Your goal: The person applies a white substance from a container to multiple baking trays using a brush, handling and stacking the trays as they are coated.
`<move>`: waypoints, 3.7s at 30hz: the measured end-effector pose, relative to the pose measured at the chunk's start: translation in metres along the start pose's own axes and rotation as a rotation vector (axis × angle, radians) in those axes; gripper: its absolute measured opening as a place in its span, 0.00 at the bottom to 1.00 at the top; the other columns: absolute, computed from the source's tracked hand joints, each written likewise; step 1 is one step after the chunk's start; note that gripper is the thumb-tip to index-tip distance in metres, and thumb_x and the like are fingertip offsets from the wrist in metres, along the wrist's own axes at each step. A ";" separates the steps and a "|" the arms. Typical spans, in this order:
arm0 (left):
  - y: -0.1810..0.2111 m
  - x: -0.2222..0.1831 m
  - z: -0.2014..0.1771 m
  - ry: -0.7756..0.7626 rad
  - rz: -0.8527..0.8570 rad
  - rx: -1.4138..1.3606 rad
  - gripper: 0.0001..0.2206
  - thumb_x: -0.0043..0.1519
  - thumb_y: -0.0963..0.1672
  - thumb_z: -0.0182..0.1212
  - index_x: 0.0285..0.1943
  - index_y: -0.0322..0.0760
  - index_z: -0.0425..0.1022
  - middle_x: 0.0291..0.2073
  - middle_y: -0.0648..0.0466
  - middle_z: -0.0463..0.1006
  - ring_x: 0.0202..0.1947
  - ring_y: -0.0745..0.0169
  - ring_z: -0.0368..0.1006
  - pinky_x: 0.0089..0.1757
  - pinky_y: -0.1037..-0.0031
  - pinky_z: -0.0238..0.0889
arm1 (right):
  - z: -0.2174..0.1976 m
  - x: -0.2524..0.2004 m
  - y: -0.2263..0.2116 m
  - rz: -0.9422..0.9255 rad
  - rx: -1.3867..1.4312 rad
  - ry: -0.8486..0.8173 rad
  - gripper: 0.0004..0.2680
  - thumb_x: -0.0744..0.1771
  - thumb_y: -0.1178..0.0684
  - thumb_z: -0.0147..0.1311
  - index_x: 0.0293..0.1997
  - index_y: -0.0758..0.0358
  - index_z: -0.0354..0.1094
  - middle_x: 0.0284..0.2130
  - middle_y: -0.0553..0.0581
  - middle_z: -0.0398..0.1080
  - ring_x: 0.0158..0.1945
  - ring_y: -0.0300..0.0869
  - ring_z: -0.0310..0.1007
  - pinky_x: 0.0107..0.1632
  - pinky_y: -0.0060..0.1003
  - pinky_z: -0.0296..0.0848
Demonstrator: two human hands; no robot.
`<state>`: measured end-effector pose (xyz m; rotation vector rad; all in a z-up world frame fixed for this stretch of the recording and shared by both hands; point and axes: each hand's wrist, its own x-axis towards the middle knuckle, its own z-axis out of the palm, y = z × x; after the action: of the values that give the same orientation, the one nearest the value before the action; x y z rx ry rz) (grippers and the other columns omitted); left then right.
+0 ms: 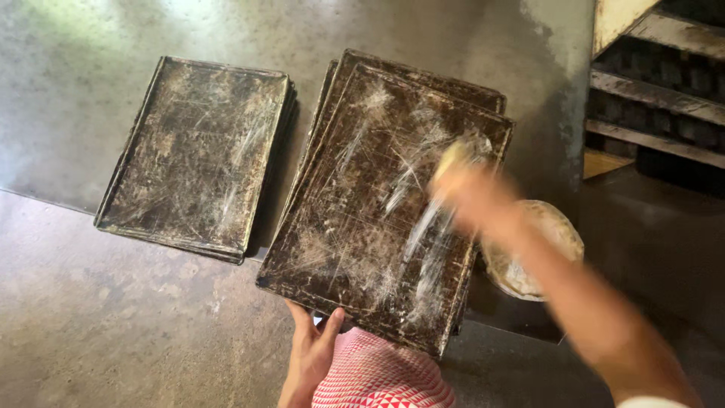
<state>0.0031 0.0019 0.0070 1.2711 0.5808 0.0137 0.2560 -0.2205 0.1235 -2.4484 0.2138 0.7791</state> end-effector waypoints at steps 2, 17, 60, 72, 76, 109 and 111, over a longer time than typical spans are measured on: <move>0.001 0.002 0.002 0.005 0.008 -0.014 0.49 0.59 0.38 0.58 0.80 0.44 0.19 0.64 0.43 0.66 0.56 0.56 0.71 0.53 0.69 0.68 | 0.055 -0.056 0.016 -0.687 -0.510 -0.014 0.08 0.67 0.51 0.55 0.45 0.65 0.69 0.27 0.58 0.74 0.24 0.41 0.74 0.26 0.35 0.76; -0.021 -0.026 0.007 0.447 0.293 -0.651 0.15 0.65 0.36 0.58 0.59 0.35 0.63 0.58 0.38 0.64 0.53 0.53 0.69 0.52 0.66 0.68 | 0.095 -0.090 0.200 -0.715 1.324 0.433 0.15 0.75 0.42 0.48 0.52 0.67 0.72 0.31 0.63 0.75 0.27 0.45 0.74 0.28 0.36 0.70; -0.062 0.101 -0.147 0.490 -0.025 -0.364 0.37 0.68 0.61 0.40 0.83 0.53 0.36 0.82 0.50 0.43 0.80 0.59 0.39 0.68 0.47 0.33 | 0.052 -0.144 0.194 -0.276 0.465 0.841 0.11 0.73 0.51 0.46 0.47 0.68 0.74 0.30 0.61 0.78 0.30 0.40 0.79 0.34 0.32 0.76; -0.013 0.020 0.021 0.229 0.210 0.221 0.53 0.59 0.41 0.64 0.78 0.22 0.15 0.77 0.35 0.45 0.74 0.50 0.48 0.68 0.70 0.33 | 0.048 0.005 0.292 0.088 0.154 0.722 0.12 0.68 0.44 0.55 0.45 0.61 0.77 0.34 0.70 0.77 0.43 0.58 0.80 0.45 0.47 0.76; -0.025 0.020 0.010 0.241 0.222 0.225 0.51 0.65 0.39 0.65 0.78 0.27 0.15 0.79 0.36 0.44 0.77 0.49 0.47 0.70 0.64 0.33 | 0.043 0.010 0.273 -0.101 0.015 0.841 0.09 0.67 0.49 0.57 0.44 0.63 0.79 0.39 0.71 0.76 0.44 0.62 0.77 0.43 0.48 0.75; -0.018 0.018 0.016 0.015 -0.095 -0.152 0.40 0.63 0.41 0.53 0.79 0.46 0.27 0.69 0.50 0.59 0.63 0.60 0.62 0.57 0.65 0.63 | -0.002 0.041 0.032 -1.094 -0.567 0.249 0.04 0.65 0.54 0.58 0.31 0.59 0.71 0.24 0.54 0.71 0.25 0.43 0.71 0.27 0.40 0.74; -0.021 0.017 0.016 -0.038 0.112 -0.065 0.39 0.66 0.41 0.54 0.80 0.34 0.28 0.72 0.45 0.56 0.68 0.58 0.56 0.64 0.69 0.50 | 0.036 -0.035 0.042 -1.668 -0.711 0.142 0.01 0.61 0.56 0.56 0.29 0.54 0.69 0.27 0.52 0.70 0.31 0.43 0.74 0.33 0.39 0.75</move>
<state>0.0179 -0.0139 -0.0159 1.2369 0.4723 0.1007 0.1973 -0.2363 0.0998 -2.1395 -2.0274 -0.1613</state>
